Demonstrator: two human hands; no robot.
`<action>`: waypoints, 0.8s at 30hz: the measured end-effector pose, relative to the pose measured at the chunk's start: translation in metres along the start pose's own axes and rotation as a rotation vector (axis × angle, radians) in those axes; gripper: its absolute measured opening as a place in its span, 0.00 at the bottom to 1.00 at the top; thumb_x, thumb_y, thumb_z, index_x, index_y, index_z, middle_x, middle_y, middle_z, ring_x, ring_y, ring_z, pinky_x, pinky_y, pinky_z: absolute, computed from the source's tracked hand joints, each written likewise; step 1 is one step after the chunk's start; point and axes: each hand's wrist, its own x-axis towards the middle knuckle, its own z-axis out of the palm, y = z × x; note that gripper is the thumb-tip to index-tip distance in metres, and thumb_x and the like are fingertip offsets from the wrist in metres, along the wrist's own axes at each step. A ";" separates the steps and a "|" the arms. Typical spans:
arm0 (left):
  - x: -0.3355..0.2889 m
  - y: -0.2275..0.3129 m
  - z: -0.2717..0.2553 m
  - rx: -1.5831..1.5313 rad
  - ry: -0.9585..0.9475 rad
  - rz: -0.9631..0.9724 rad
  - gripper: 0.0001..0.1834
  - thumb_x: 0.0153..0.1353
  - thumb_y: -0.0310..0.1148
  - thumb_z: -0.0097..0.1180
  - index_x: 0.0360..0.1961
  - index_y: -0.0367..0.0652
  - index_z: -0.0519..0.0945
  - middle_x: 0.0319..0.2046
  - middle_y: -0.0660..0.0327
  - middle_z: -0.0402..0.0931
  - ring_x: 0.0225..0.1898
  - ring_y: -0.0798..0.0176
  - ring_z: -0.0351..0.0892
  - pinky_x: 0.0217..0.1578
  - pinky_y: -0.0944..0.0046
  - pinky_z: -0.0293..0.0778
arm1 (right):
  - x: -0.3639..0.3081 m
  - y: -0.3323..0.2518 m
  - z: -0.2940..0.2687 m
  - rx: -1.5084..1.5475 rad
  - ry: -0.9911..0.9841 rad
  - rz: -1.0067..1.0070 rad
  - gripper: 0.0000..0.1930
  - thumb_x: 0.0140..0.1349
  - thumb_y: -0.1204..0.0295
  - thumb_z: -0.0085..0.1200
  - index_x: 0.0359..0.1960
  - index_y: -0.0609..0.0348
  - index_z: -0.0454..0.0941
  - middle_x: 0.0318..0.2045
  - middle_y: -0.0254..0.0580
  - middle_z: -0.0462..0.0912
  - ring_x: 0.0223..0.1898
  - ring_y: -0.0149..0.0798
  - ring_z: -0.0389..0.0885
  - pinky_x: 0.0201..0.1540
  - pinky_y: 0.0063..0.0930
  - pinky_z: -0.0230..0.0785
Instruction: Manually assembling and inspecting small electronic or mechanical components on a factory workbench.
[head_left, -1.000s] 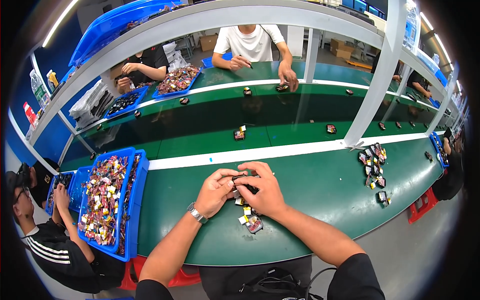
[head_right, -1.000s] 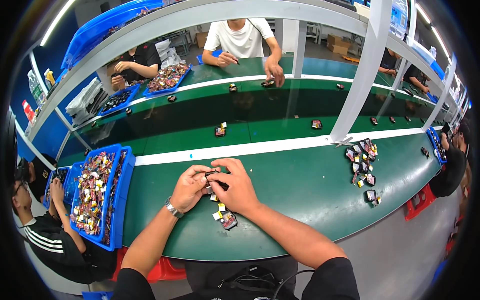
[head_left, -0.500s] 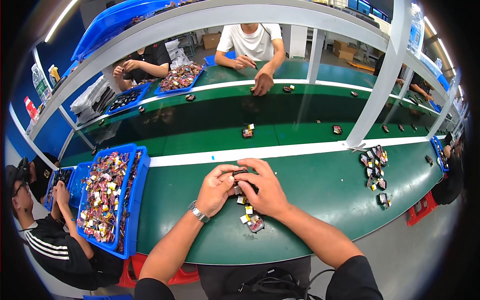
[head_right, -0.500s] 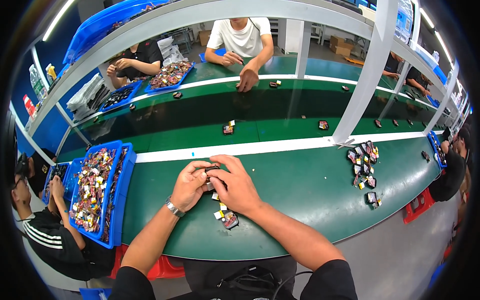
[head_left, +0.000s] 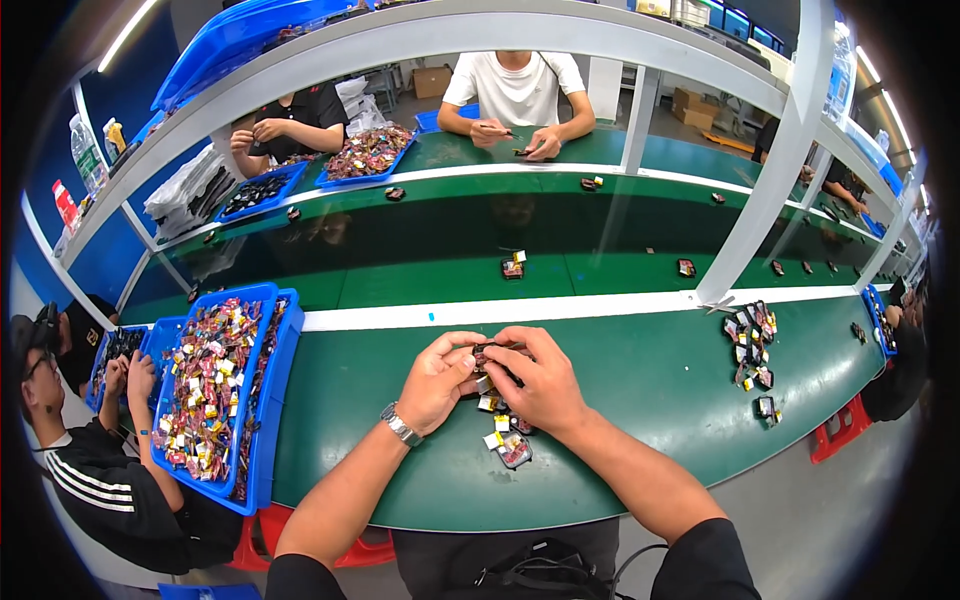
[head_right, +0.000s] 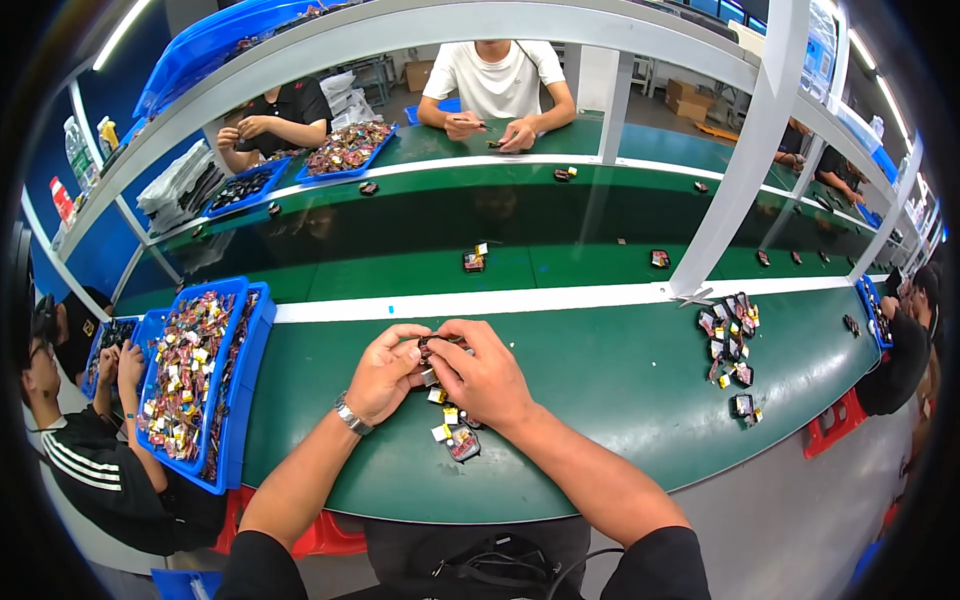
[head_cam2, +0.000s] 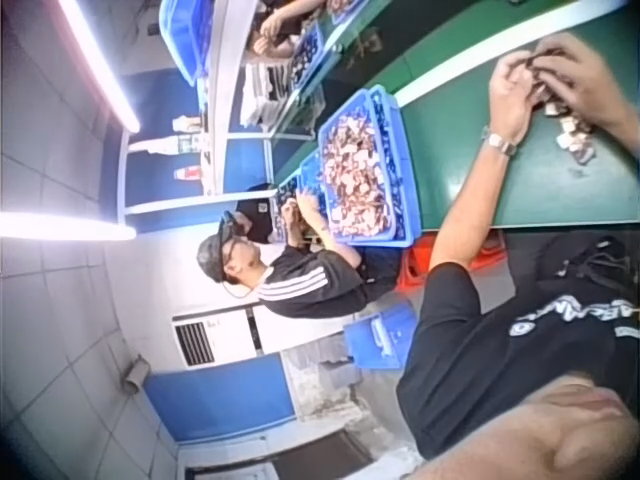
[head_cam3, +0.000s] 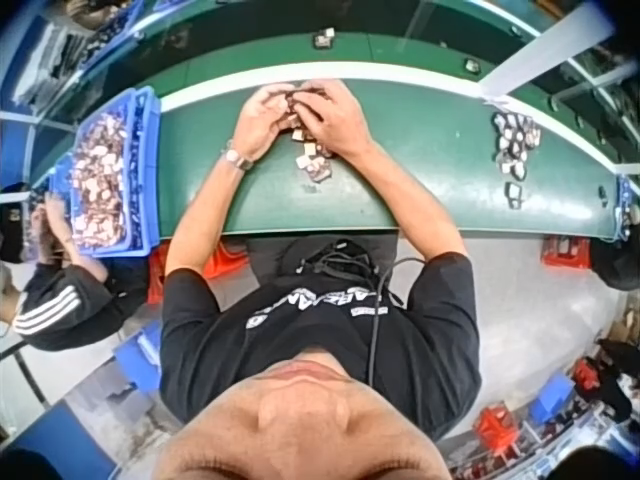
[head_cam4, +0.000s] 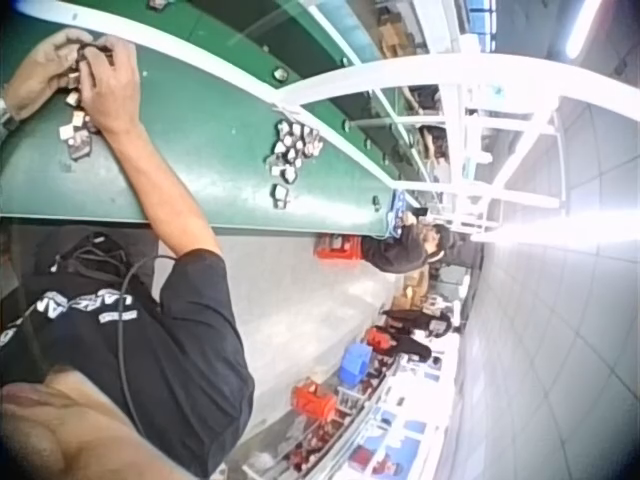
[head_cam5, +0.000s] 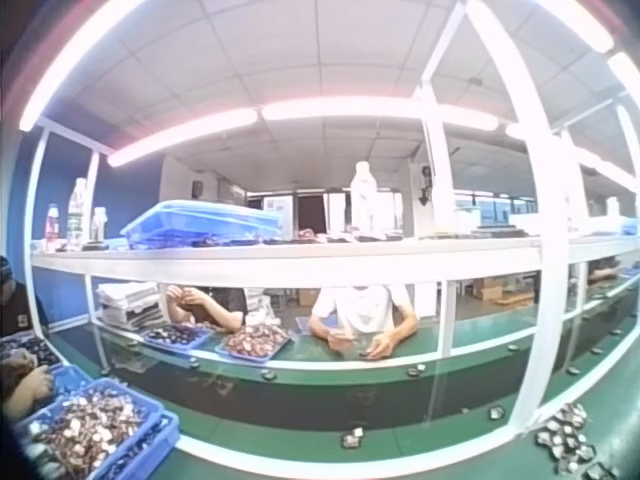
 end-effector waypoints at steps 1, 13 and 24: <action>0.000 0.000 0.001 0.006 0.008 -0.005 0.16 0.70 0.27 0.49 0.57 0.37 0.68 0.49 0.54 0.78 0.51 0.63 0.78 0.50 0.60 0.79 | -0.001 0.000 0.000 0.001 -0.003 0.011 0.09 0.51 0.79 0.63 0.36 0.60 0.82 0.39 0.40 0.79 0.39 0.42 0.80 0.38 0.30 0.78; 0.000 0.000 0.013 0.304 0.197 0.028 0.13 0.68 0.24 0.50 0.53 0.36 0.73 0.45 0.58 0.80 0.44 0.71 0.79 0.43 0.69 0.78 | -0.006 0.002 0.008 0.106 0.020 0.210 0.08 0.54 0.81 0.62 0.37 0.63 0.81 0.38 0.42 0.80 0.34 0.37 0.83 0.34 0.26 0.78; 0.001 -0.013 0.014 0.459 0.223 0.165 0.13 0.68 0.22 0.50 0.52 0.33 0.74 0.44 0.58 0.80 0.44 0.72 0.78 0.45 0.72 0.75 | -0.006 -0.003 0.010 0.266 -0.008 0.491 0.06 0.56 0.81 0.59 0.36 0.66 0.78 0.34 0.42 0.80 0.30 0.30 0.82 0.32 0.21 0.76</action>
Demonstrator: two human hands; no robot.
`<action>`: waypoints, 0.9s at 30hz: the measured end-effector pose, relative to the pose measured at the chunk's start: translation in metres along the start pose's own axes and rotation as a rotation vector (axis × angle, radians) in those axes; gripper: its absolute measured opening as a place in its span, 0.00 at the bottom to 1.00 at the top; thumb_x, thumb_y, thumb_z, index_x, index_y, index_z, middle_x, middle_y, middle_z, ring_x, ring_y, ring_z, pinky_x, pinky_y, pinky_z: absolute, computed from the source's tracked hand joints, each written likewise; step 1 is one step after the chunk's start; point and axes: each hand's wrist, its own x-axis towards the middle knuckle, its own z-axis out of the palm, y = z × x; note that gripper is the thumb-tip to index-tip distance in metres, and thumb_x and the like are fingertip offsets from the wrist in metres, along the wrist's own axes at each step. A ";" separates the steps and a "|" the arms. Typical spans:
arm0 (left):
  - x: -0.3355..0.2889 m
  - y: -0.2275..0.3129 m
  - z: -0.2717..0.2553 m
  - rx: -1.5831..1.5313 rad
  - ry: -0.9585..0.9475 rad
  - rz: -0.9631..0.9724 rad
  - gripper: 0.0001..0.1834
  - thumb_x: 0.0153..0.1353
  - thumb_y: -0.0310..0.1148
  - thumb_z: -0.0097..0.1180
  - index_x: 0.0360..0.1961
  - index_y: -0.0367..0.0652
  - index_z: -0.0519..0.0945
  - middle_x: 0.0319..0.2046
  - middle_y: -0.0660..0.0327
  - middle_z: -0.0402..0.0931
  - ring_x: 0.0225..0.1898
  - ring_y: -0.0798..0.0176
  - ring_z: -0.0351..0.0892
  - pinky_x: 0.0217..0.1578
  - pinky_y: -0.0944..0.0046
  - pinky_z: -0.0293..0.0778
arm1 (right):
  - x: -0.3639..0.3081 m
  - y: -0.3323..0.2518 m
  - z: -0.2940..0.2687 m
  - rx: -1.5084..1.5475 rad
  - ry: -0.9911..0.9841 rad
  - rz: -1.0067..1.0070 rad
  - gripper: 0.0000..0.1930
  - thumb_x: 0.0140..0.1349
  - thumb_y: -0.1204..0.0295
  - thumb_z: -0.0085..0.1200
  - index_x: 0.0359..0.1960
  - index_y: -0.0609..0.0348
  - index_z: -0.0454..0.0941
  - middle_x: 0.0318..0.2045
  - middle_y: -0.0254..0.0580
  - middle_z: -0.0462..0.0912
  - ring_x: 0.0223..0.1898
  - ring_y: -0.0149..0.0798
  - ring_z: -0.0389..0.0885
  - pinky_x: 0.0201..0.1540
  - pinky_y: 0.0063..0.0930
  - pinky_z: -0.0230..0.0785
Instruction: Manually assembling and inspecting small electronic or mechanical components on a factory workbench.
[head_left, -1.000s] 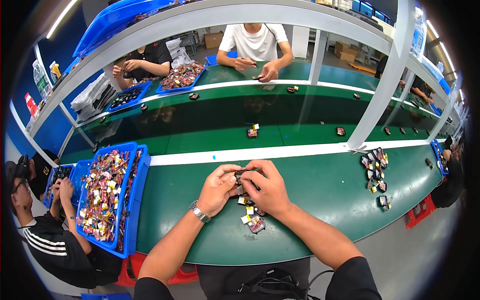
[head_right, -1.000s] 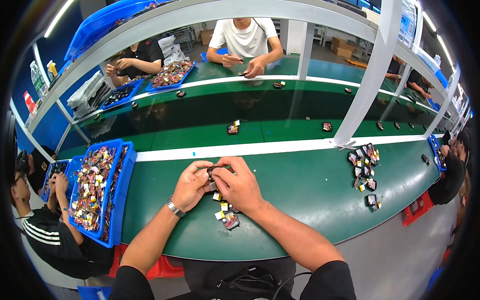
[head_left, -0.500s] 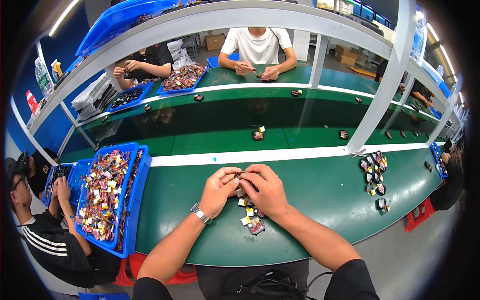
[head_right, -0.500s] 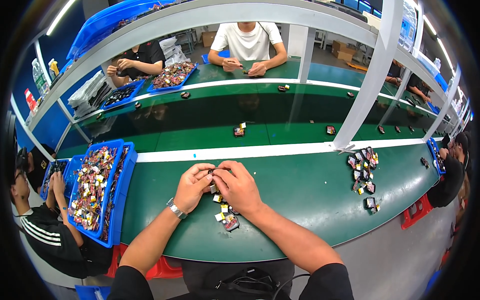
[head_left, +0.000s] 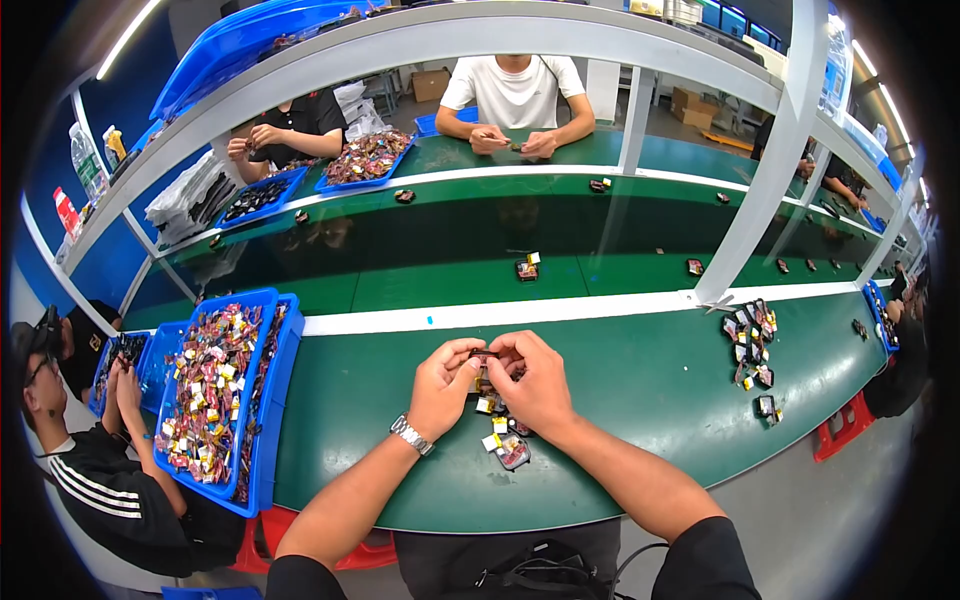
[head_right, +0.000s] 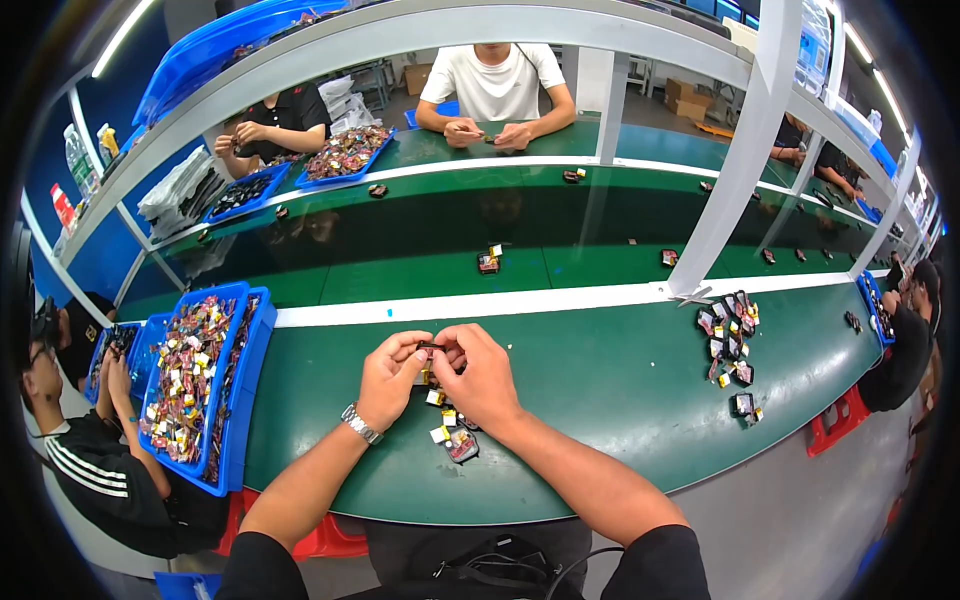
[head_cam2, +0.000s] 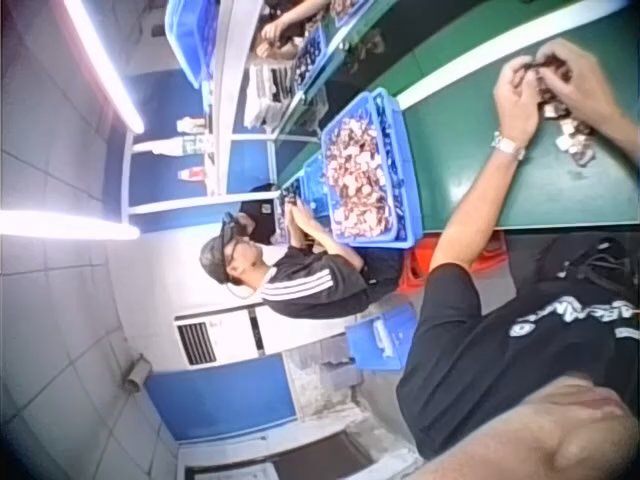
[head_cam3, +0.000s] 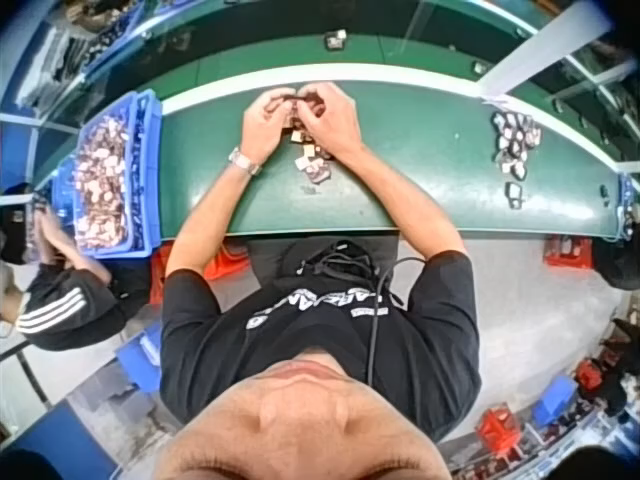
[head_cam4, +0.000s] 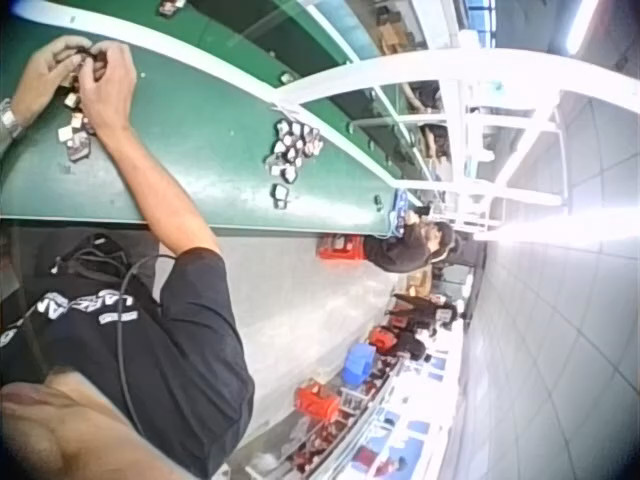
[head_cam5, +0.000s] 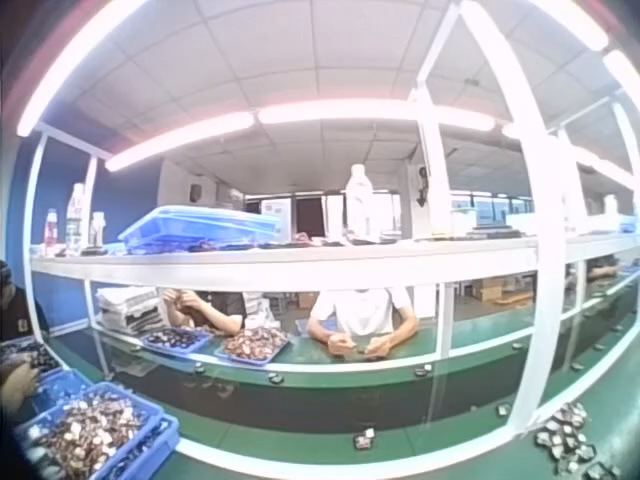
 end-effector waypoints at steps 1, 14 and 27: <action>-0.001 0.001 0.001 -0.027 -0.009 -0.004 0.13 0.67 0.21 0.50 0.52 0.32 0.74 0.45 0.57 0.80 0.45 0.70 0.78 0.47 0.71 0.75 | 0.000 0.000 0.000 0.004 -0.001 0.018 0.06 0.56 0.81 0.59 0.36 0.67 0.77 0.34 0.42 0.80 0.30 0.30 0.82 0.32 0.21 0.76; 0.002 0.000 0.000 -0.011 -0.034 -0.019 0.14 0.66 0.21 0.51 0.53 0.32 0.73 0.46 0.57 0.79 0.45 0.70 0.79 0.43 0.68 0.80 | 0.000 0.001 -0.003 0.018 -0.006 0.008 0.06 0.56 0.80 0.59 0.35 0.67 0.77 0.32 0.42 0.80 0.30 0.29 0.82 0.33 0.21 0.77; 0.022 -0.010 -0.027 0.103 0.034 0.042 0.14 0.65 0.23 0.49 0.52 0.33 0.74 0.49 0.53 0.79 0.44 0.64 0.82 0.41 0.66 0.80 | 0.131 0.134 -0.120 -0.683 0.340 0.328 0.12 0.53 0.67 0.66 0.32 0.62 0.81 0.34 0.47 0.84 0.37 0.43 0.82 0.44 0.34 0.74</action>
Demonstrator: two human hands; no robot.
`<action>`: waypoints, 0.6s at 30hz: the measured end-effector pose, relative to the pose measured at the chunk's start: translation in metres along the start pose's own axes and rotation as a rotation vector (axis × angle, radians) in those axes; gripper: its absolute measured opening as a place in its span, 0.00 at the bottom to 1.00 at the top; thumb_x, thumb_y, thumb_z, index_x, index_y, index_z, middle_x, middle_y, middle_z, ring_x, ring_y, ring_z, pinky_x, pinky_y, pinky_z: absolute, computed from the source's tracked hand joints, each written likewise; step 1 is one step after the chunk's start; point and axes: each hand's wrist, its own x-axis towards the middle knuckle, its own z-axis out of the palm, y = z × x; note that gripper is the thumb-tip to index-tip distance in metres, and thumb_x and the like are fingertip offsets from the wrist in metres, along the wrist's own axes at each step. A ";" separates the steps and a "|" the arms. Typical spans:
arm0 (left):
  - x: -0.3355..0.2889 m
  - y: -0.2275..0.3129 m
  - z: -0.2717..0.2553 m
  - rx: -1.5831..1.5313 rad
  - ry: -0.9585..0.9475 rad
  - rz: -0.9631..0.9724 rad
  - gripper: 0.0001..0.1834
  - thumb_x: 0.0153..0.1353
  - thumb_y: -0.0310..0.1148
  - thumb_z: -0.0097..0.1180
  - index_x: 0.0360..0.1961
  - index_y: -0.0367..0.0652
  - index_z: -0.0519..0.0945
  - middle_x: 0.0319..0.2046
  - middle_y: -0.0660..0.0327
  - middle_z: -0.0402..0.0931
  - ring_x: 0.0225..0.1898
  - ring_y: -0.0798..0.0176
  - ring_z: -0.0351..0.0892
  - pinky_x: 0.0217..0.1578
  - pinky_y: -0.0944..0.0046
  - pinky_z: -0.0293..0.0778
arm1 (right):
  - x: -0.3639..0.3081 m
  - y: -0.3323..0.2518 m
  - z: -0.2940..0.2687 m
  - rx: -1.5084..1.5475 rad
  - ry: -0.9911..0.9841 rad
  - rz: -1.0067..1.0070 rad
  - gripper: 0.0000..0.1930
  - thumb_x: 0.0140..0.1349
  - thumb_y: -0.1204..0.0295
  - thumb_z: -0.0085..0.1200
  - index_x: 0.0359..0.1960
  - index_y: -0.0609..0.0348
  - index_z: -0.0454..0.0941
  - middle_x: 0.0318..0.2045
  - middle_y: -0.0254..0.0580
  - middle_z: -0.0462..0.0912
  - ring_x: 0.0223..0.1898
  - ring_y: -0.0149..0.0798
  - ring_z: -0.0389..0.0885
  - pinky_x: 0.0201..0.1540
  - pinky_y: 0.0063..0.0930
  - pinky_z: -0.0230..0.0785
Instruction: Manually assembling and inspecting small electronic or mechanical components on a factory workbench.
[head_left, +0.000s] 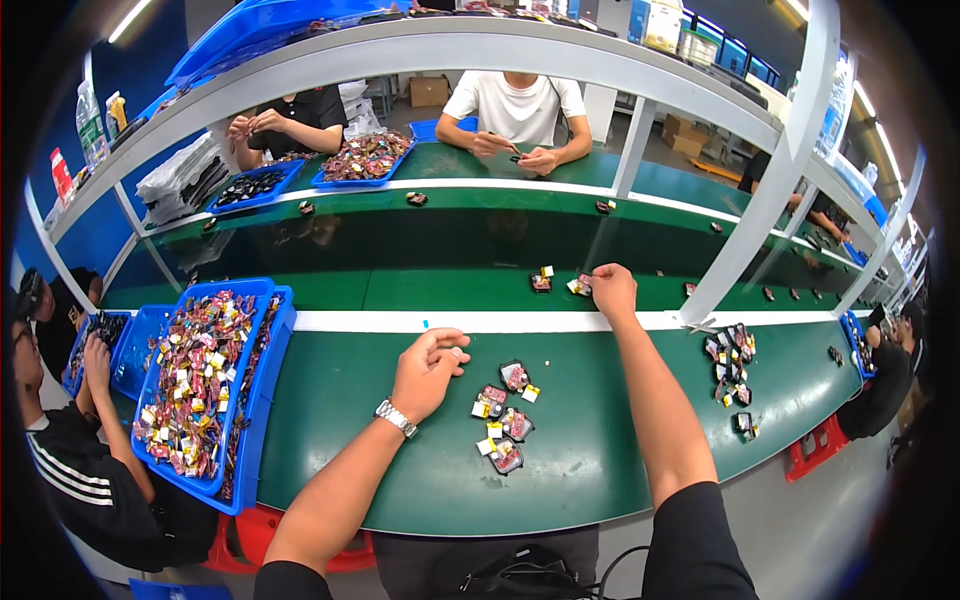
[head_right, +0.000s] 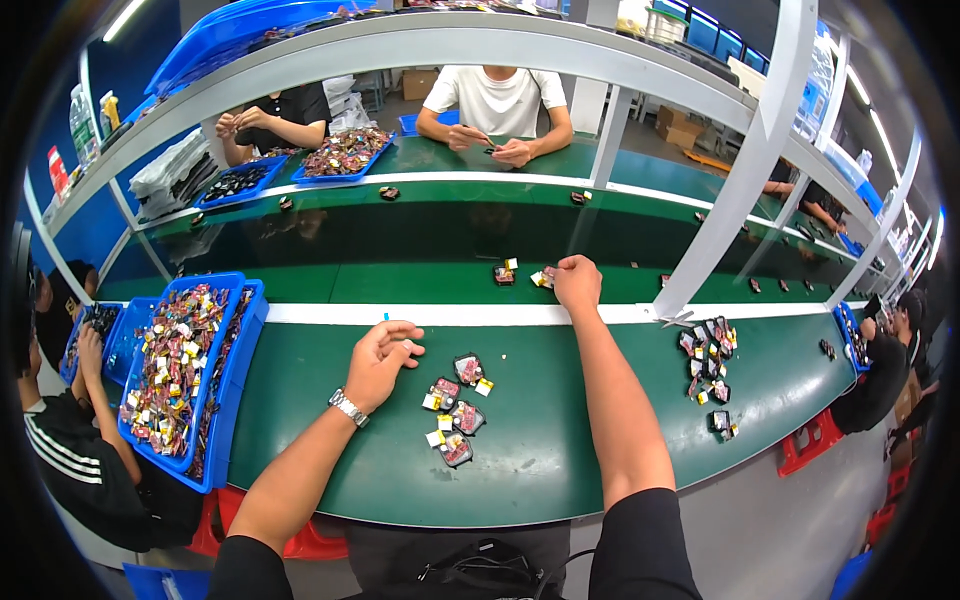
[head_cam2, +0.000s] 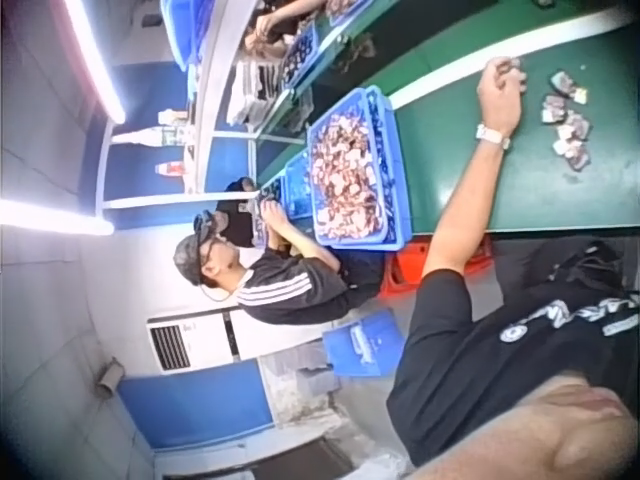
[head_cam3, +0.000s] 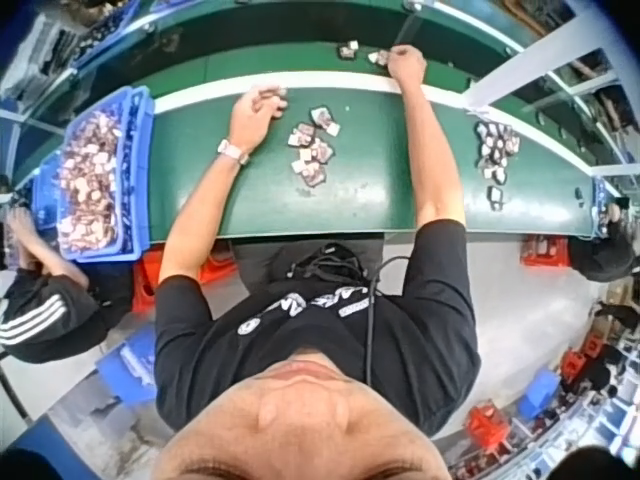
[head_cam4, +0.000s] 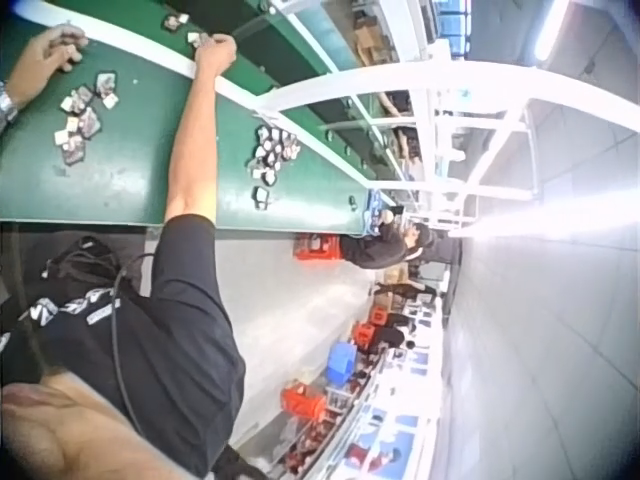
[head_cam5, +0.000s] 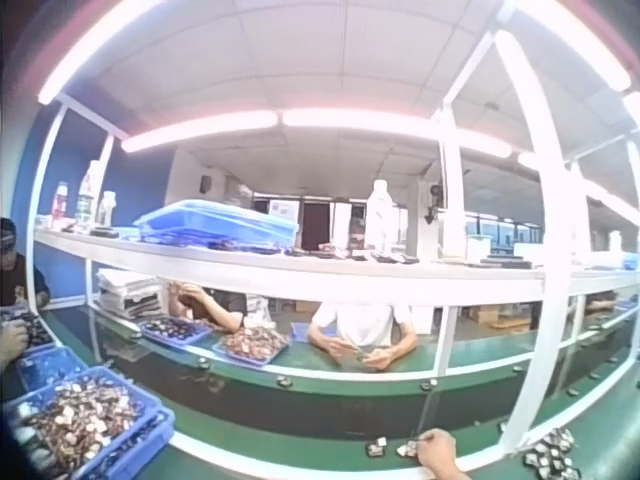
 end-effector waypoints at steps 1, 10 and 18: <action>-0.003 -0.003 -0.001 0.004 -0.019 -0.025 0.14 0.65 0.23 0.49 0.51 0.33 0.75 0.48 0.53 0.79 0.43 0.64 0.82 0.41 0.67 0.80 | -0.005 -0.006 0.000 -0.218 0.035 -0.133 0.12 0.54 0.66 0.65 0.31 0.62 0.80 0.36 0.50 0.83 0.40 0.47 0.82 0.45 0.38 0.73; 0.002 -0.004 -0.001 0.023 -0.030 -0.024 0.12 0.66 0.24 0.50 0.48 0.34 0.76 0.40 0.54 0.82 0.38 0.66 0.82 0.37 0.67 0.79 | -0.048 -0.059 0.045 -0.240 -0.006 -0.205 0.26 0.51 0.61 0.68 0.41 0.65 0.68 0.38 0.57 0.79 0.43 0.58 0.79 0.46 0.46 0.73; 0.002 0.010 -0.015 -0.200 -0.142 -0.232 0.20 0.74 0.38 0.41 0.53 0.30 0.73 0.41 0.53 0.80 0.32 0.66 0.81 0.34 0.67 0.78 | -0.125 -0.096 -0.029 0.482 -0.547 -0.505 0.23 0.46 0.74 0.69 0.45 0.57 0.74 0.42 0.39 0.81 0.46 0.39 0.79 0.47 0.33 0.72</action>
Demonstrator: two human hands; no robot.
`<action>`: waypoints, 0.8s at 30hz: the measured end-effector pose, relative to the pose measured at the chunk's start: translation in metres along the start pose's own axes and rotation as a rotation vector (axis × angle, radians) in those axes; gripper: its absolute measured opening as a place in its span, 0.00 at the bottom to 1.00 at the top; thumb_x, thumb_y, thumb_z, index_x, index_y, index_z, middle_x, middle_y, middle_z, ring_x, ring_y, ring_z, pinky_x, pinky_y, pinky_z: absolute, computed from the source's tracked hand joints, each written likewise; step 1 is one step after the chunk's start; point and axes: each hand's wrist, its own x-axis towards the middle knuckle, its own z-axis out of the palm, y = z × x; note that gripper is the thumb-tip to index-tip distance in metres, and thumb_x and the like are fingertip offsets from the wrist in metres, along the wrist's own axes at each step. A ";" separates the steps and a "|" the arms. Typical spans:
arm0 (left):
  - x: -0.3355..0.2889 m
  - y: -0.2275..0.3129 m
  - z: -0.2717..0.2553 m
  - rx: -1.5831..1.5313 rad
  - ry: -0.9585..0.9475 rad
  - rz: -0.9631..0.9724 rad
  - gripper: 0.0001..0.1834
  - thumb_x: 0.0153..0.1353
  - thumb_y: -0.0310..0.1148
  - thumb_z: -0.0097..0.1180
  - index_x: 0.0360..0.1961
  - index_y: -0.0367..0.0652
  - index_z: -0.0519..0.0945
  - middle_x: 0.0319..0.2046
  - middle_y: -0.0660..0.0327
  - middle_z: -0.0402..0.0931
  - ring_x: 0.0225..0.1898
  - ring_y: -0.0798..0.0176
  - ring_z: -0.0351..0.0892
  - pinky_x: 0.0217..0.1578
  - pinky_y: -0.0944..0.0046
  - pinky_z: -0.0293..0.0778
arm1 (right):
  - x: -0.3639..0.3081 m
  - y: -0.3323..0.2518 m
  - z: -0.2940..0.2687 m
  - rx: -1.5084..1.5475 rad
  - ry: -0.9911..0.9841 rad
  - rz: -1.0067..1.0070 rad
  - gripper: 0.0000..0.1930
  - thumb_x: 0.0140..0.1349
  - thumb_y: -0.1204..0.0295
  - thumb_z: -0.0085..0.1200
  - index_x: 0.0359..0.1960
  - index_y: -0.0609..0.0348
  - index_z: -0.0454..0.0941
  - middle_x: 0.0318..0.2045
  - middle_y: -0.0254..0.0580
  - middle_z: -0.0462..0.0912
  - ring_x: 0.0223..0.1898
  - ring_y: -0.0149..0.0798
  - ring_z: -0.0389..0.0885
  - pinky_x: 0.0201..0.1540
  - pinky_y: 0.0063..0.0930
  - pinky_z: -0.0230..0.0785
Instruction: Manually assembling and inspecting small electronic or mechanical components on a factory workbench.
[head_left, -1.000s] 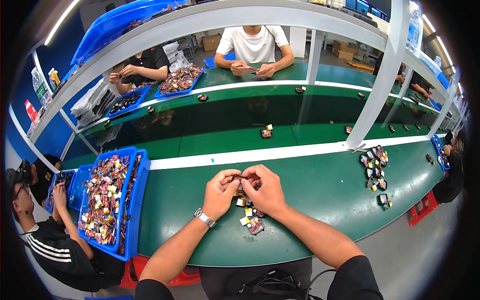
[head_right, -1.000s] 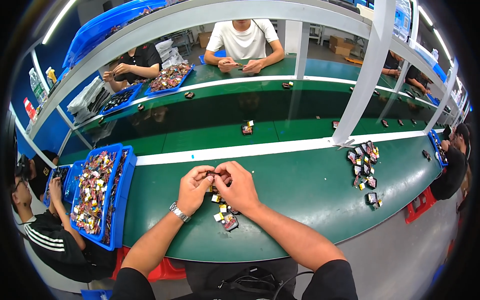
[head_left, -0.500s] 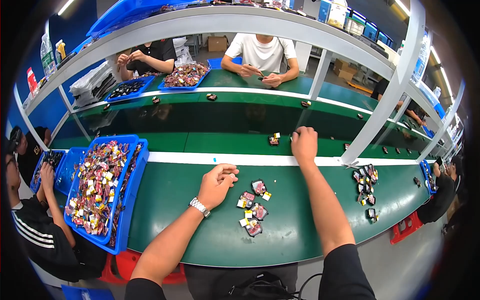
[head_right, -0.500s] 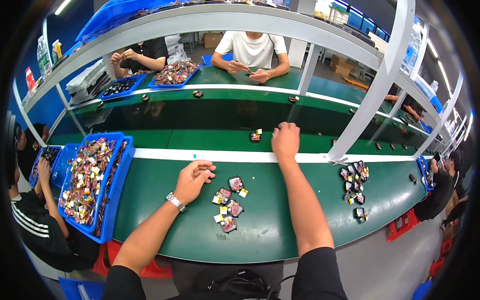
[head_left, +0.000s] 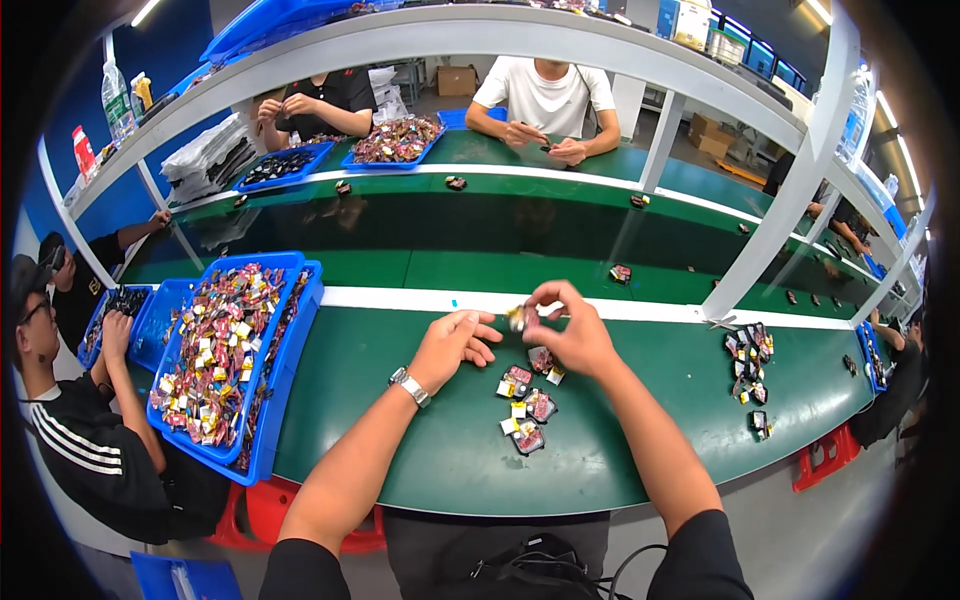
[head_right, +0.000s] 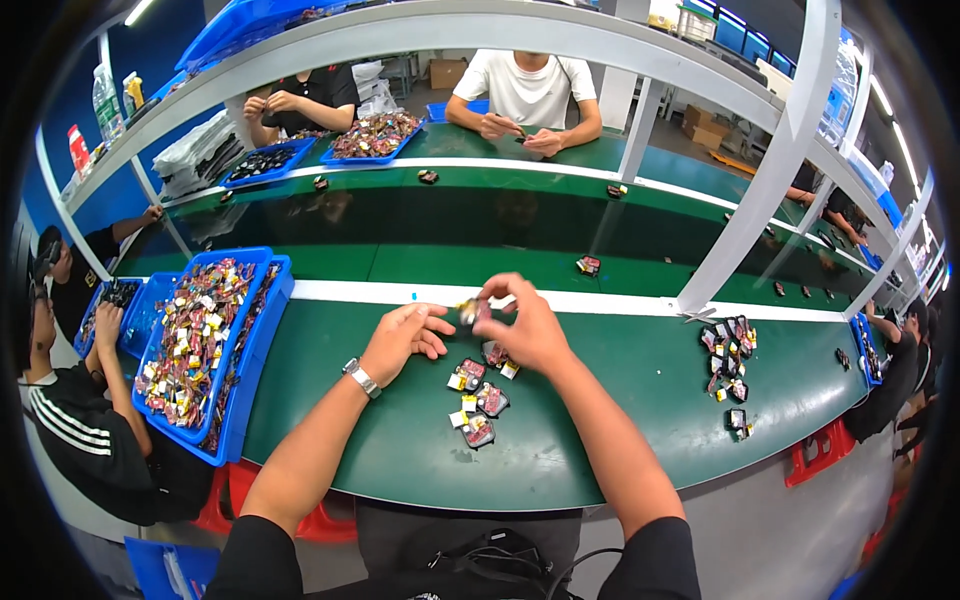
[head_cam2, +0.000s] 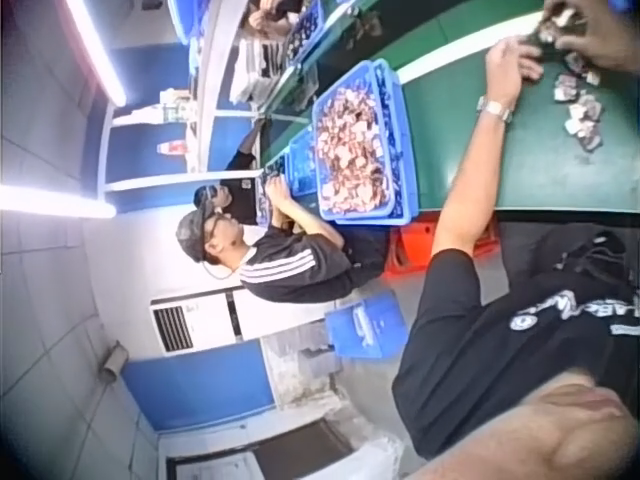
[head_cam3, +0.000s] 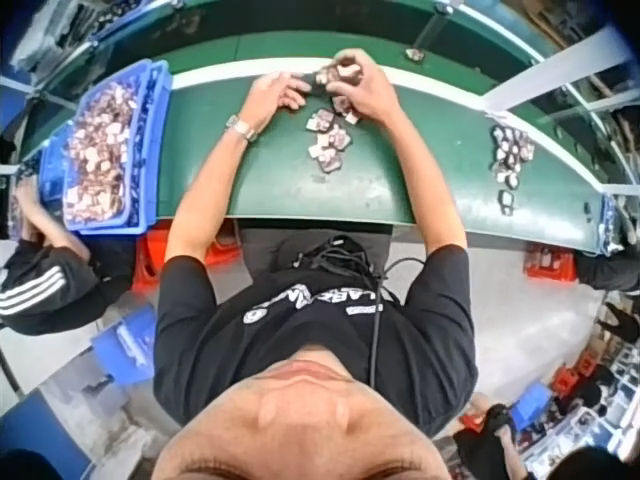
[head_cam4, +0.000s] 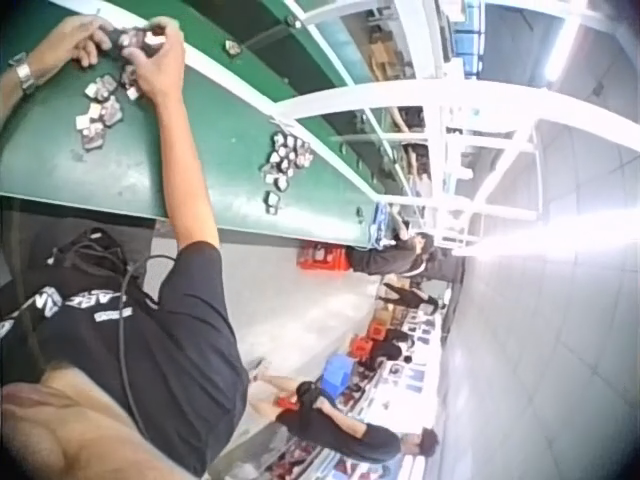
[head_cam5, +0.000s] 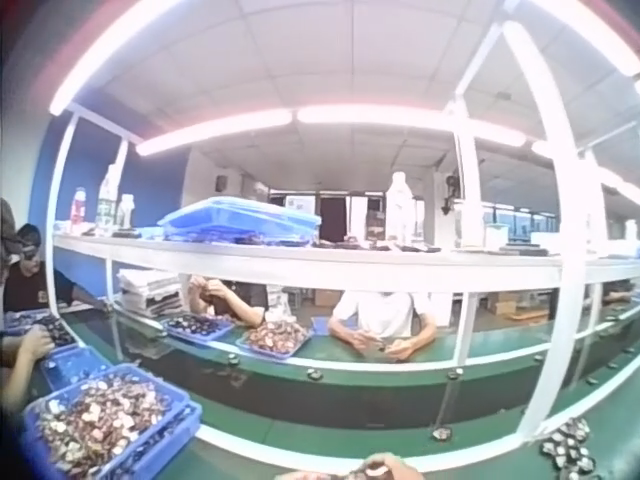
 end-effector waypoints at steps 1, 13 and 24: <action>-0.003 0.004 -0.002 -0.002 0.004 -0.009 0.20 0.74 0.38 0.41 0.53 0.30 0.73 0.41 0.53 0.80 0.32 0.66 0.81 0.34 0.67 0.78 | -0.012 -0.014 -0.001 0.017 -0.095 -0.057 0.24 0.46 0.74 0.68 0.47 0.57 0.74 0.44 0.40 0.81 0.48 0.41 0.78 0.48 0.35 0.73; -0.012 0.011 0.019 -0.180 -0.223 -0.143 0.21 0.71 0.29 0.46 0.63 0.36 0.65 0.53 0.50 0.74 0.48 0.57 0.81 0.51 0.59 0.81 | -0.036 -0.021 0.021 -0.053 0.070 -0.136 0.13 0.54 0.76 0.61 0.42 0.59 0.80 0.43 0.42 0.80 0.46 0.45 0.78 0.47 0.35 0.74; -0.012 0.004 0.022 -0.086 -0.145 -0.079 0.20 0.69 0.26 0.48 0.61 0.34 0.67 0.49 0.51 0.77 0.46 0.60 0.82 0.49 0.62 0.82 | -0.032 -0.027 0.024 -0.358 0.148 -0.314 0.09 0.51 0.75 0.62 0.35 0.57 0.80 0.35 0.38 0.77 0.39 0.42 0.77 0.40 0.34 0.73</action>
